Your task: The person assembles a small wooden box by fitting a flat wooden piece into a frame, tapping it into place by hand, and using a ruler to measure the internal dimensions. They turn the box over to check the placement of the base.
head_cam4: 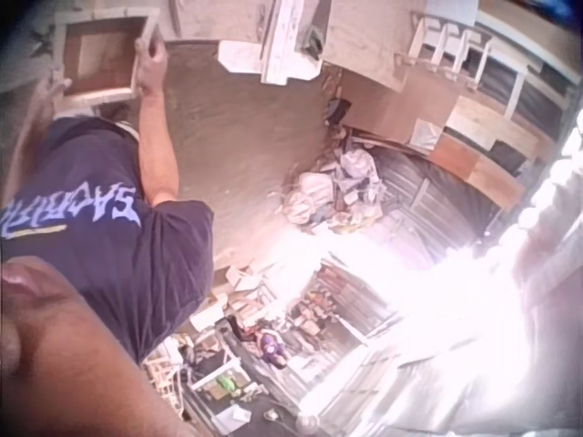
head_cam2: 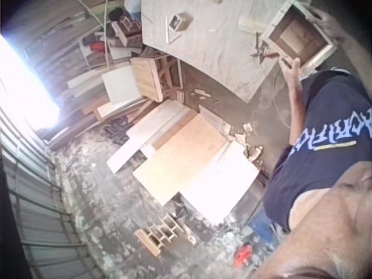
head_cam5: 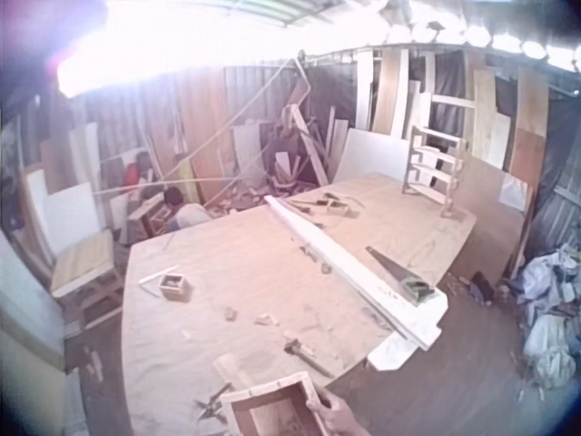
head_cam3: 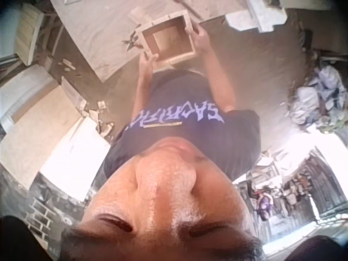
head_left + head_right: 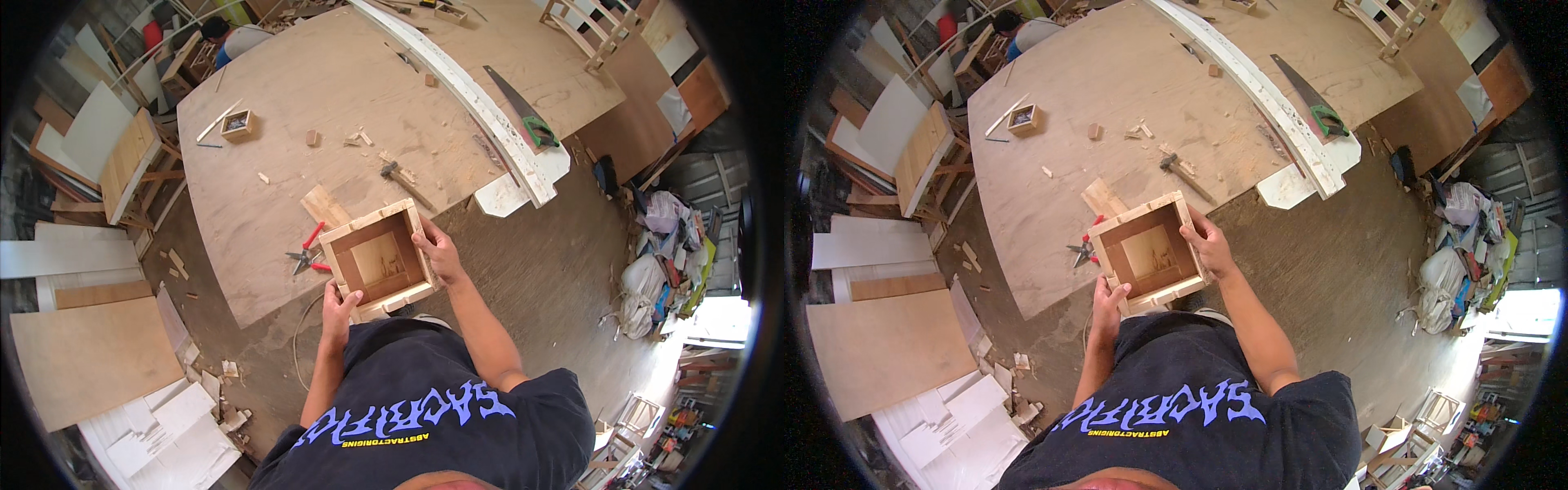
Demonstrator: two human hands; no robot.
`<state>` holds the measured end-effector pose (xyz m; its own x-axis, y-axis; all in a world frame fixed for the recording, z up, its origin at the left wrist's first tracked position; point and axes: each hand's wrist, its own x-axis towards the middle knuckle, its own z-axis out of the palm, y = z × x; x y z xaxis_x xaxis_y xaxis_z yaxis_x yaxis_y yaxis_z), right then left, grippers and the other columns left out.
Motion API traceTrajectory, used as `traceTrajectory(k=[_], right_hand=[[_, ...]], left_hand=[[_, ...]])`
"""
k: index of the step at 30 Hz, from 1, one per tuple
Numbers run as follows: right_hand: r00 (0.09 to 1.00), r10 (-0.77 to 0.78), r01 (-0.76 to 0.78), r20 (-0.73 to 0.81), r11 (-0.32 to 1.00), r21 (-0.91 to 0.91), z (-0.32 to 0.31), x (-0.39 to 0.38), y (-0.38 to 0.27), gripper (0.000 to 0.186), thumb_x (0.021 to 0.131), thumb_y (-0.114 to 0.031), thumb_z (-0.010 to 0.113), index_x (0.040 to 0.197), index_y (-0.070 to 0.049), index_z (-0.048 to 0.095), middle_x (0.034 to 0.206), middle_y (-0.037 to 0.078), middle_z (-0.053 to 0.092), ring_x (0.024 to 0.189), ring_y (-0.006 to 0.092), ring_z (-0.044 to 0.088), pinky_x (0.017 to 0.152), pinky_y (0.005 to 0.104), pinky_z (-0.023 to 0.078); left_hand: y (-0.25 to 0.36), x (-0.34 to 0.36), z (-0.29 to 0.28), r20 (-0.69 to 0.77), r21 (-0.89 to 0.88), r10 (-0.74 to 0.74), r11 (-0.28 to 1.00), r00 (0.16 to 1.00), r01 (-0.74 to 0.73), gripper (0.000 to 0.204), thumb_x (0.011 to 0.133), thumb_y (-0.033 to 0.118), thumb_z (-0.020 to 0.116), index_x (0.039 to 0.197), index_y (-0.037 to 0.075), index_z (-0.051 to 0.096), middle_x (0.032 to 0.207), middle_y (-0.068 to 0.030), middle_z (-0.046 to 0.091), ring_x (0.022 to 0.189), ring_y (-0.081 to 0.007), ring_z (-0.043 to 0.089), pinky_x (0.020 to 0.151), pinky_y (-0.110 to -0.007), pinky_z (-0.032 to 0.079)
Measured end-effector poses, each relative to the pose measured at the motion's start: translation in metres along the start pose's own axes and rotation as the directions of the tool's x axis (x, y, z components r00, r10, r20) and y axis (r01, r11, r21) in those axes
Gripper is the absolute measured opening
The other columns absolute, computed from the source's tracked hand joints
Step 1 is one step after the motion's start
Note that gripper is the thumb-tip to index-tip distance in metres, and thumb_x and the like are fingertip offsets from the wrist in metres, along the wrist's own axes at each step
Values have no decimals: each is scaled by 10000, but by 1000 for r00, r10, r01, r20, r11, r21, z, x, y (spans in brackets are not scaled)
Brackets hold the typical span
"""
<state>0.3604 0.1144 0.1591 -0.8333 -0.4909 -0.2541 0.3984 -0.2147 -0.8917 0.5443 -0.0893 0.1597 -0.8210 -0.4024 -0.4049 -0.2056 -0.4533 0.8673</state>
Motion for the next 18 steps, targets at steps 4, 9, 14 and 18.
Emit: traceTrajectory(k=[4,9,14,18], right_hand=[[996,-63,56,59,992,113,-20,24,1,667,1010,-77,656,1623,-5,405,1600,111,512,1461,200,475,1225,349,347],[996,-81,82,-21,995,63,-41,51,-23,655,996,-82,636,1612,-3,426,1585,109,523,1446,198,485,1215,346,357],[954,-91,-39,-286,908,-416,-118,79,-49,495,1014,-231,676,1467,-39,623,1373,130,703,1272,206,650,1106,342,474],[730,-360,-270,-581,629,-729,-203,90,-44,404,982,-249,721,1325,-37,705,1268,201,744,1195,319,718,1020,398,549]], left_hand=[[10,32,32,-110,43,-38,998,993,43,589,917,132,739,1415,-15,460,1267,-133,655,1167,-206,632,1053,-362,490],[14,98,51,-46,52,-79,995,996,81,548,897,158,678,1404,18,523,1269,-106,642,1175,-231,618,1021,-387,496],[13,155,105,33,-7,-125,992,992,125,538,871,104,655,1389,7,547,1263,-111,647,1139,-222,622,1006,-375,496],[12,192,139,46,82,-162,984,986,158,468,895,92,649,1357,35,600,1184,-50,658,1128,-209,618,973,-360,497]])
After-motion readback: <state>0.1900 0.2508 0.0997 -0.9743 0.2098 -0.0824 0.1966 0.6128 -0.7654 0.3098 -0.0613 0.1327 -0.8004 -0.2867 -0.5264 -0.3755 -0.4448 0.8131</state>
